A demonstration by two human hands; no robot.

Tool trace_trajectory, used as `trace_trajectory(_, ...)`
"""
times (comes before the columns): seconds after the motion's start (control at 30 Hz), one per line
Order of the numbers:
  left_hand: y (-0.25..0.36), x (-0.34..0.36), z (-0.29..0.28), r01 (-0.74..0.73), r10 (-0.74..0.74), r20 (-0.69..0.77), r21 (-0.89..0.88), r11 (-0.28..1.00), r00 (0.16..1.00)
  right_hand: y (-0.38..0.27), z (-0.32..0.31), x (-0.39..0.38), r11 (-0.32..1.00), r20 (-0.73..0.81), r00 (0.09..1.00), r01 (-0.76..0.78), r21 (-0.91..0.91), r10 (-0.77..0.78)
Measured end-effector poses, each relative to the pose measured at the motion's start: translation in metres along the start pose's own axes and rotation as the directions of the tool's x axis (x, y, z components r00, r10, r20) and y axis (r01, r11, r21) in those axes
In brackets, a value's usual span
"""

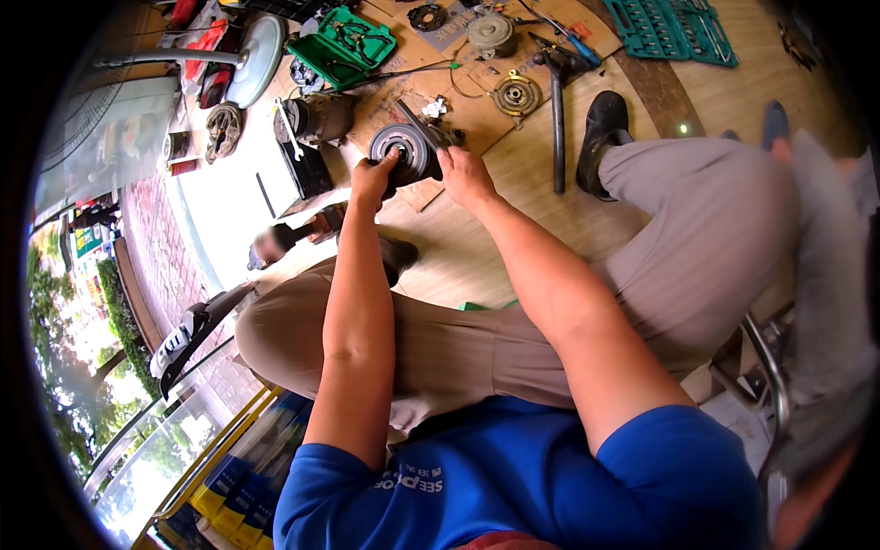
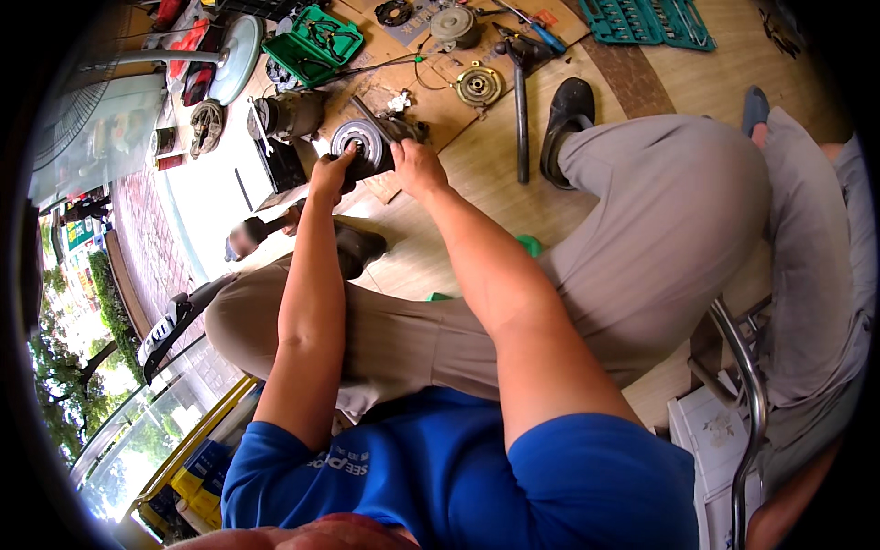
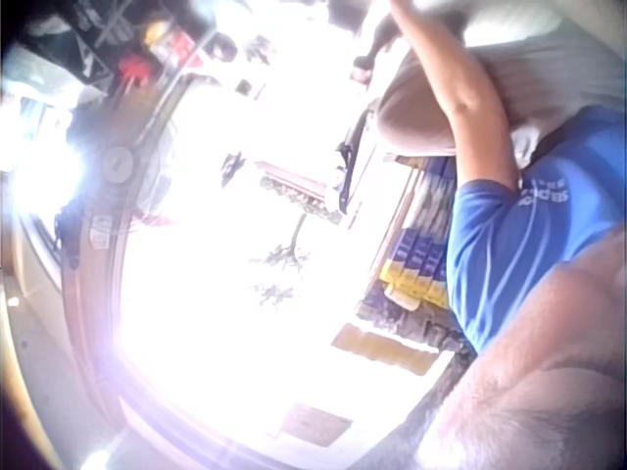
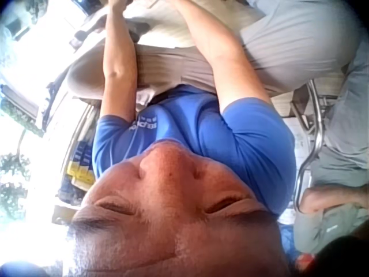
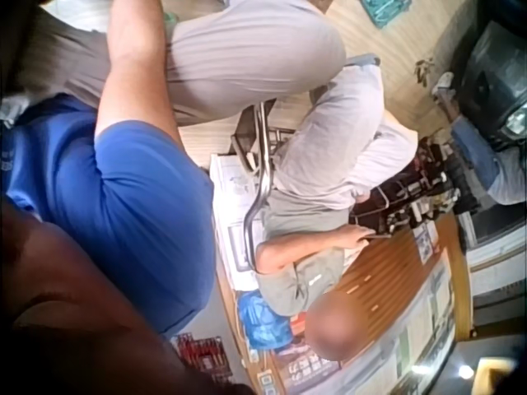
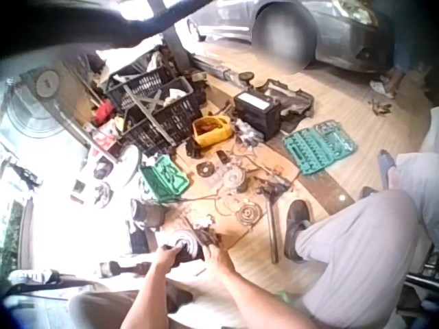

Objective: The person disassembles an AC compressor by using an impact wrench to remove the central bolt, pulling off the pulley and clutch components, and using pliers to handle wires while sitting on the floor.

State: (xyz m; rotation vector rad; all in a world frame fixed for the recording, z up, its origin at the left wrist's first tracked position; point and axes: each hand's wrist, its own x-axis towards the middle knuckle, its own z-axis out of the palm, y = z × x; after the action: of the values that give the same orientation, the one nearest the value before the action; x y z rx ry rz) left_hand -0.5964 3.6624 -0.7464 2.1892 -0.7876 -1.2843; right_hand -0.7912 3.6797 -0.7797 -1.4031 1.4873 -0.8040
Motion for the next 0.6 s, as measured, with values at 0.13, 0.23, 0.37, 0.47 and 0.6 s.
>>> trace_trajectory(0.13,-0.009,0.003,0.002,-0.043,0.043,-0.008,0.020,0.999,0.999,0.003,0.003,-0.001,1.000,-0.002,1.000,0.010,0.002,-0.010)
trace_trajectory(0.23,-0.009,-0.001,0.002,-0.050,0.052,-0.041,0.031,0.998,0.998,0.006,0.002,-0.001,0.997,0.031,0.998,-0.057,0.045,0.056)
trace_trajectory(0.37,-0.021,0.010,0.001,0.003,0.003,-0.054,0.123,0.992,0.999,0.007,0.006,0.002,1.000,0.044,0.999,0.005,-0.005,-0.005)
trace_trajectory(0.47,-0.023,0.009,0.003,-0.027,0.040,-0.110,0.120,0.992,0.993,0.005,0.003,0.006,1.000,0.021,1.000,-0.010,0.003,0.010)
trace_trajectory(0.6,-0.016,0.012,-0.008,0.029,-0.023,-0.040,0.161,0.987,0.999,0.008,0.004,0.002,0.995,-0.001,0.996,-0.093,0.034,0.093)
